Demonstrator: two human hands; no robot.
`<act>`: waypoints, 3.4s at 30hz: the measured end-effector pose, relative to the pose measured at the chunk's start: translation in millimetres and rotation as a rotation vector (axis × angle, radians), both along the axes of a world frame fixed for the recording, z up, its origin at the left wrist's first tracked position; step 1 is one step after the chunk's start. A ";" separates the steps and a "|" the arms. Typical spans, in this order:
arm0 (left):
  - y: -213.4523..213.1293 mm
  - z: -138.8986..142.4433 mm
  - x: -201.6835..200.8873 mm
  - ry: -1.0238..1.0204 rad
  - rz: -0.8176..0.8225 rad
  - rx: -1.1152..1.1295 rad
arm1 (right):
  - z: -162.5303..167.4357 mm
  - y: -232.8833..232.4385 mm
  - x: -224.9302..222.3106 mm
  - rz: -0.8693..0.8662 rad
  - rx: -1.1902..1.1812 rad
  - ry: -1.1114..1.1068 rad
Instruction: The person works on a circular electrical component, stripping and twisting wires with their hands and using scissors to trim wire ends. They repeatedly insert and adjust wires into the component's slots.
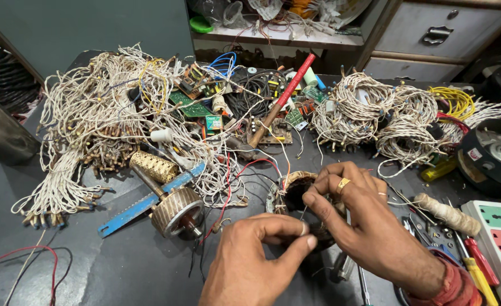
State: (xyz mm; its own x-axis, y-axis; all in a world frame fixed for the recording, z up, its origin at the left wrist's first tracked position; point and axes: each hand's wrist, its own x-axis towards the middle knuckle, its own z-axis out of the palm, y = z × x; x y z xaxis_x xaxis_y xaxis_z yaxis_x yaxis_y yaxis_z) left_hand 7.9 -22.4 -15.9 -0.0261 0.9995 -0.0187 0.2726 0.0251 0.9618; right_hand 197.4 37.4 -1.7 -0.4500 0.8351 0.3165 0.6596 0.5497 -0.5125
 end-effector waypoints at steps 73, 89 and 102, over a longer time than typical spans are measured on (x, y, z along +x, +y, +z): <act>0.6 -0.3 9.0 -0.103 0.229 -0.061 | 1.3 0.6 4.4 0.243 -0.629 0.447; -2.3 -1.6 6.7 0.189 0.207 0.256 | 1.3 -4.2 -4.9 -0.035 -0.639 0.333; -1.5 6.3 6.0 0.167 0.191 0.120 | 0.9 -1.5 -4.1 -0.021 -0.664 0.336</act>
